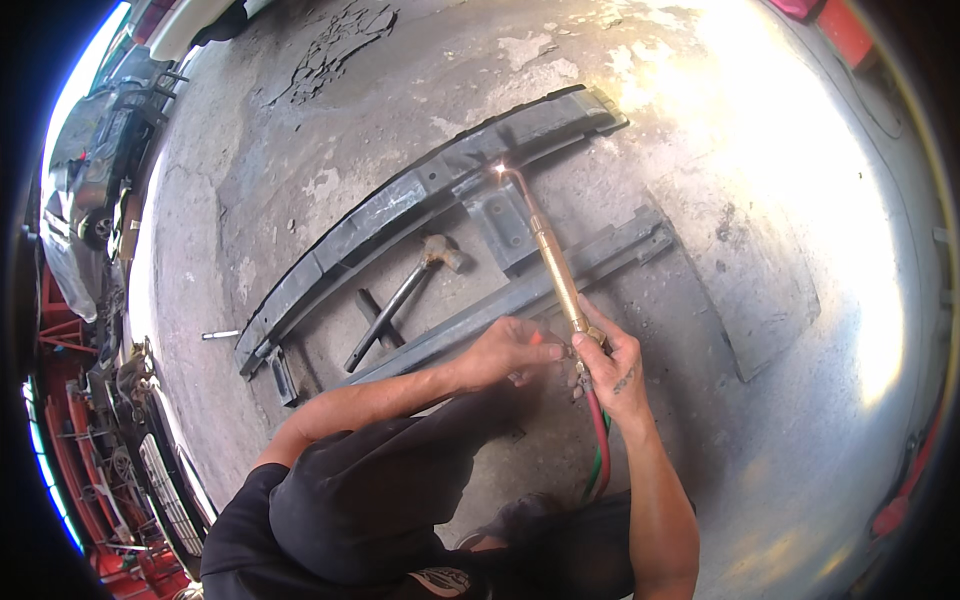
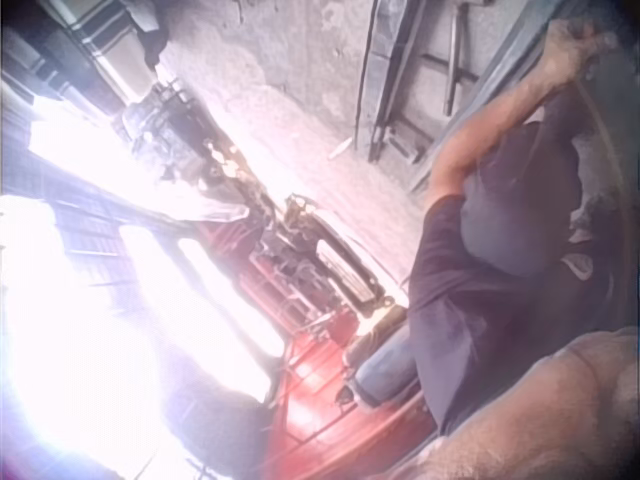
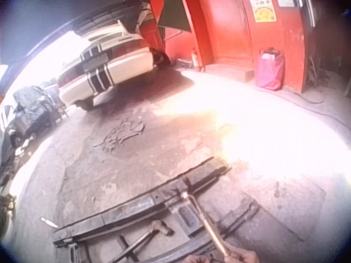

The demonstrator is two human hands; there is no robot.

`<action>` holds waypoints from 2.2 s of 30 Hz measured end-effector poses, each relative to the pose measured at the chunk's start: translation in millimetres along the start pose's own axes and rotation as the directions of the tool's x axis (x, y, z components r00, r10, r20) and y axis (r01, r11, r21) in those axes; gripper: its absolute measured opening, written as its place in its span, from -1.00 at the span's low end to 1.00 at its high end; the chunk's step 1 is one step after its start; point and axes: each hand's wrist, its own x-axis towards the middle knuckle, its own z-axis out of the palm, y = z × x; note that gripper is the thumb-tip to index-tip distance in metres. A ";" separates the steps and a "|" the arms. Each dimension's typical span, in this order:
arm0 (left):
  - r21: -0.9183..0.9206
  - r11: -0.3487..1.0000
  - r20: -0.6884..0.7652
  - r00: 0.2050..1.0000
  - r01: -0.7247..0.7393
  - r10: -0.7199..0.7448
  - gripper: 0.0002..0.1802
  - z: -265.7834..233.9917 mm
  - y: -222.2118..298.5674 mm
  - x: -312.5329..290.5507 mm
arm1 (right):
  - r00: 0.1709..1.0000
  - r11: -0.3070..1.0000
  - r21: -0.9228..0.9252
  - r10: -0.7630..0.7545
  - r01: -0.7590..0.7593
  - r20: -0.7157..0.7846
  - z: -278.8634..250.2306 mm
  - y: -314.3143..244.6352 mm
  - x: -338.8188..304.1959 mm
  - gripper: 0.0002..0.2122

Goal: The person uses a welding torch to heat and weld a metal frame on the floor. They also use a hammer to adjust the frame during the process.

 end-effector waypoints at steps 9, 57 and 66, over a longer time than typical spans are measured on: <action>-0.013 1.000 0.010 1.000 -0.008 0.008 -0.67 0.3 0.2 -0.6 | 1.000 1.000 -0.010 0.005 -0.005 0.013 -1.6 1.7 1.3 -0.51; 0.919 0.314 -0.386 0.697 0.237 0.604 -0.62 -179.2 -76.0 -0.6 | 1.000 1.000 -0.014 0.006 -0.007 -0.026 -2.4 3.2 3.4 -0.52; 0.826 0.313 -0.553 0.564 0.469 0.613 -0.52 -213.1 -88.0 -32.9 | 0.999 0.997 -0.061 -0.054 0.053 -0.008 -7.7 15.4 5.6 -0.53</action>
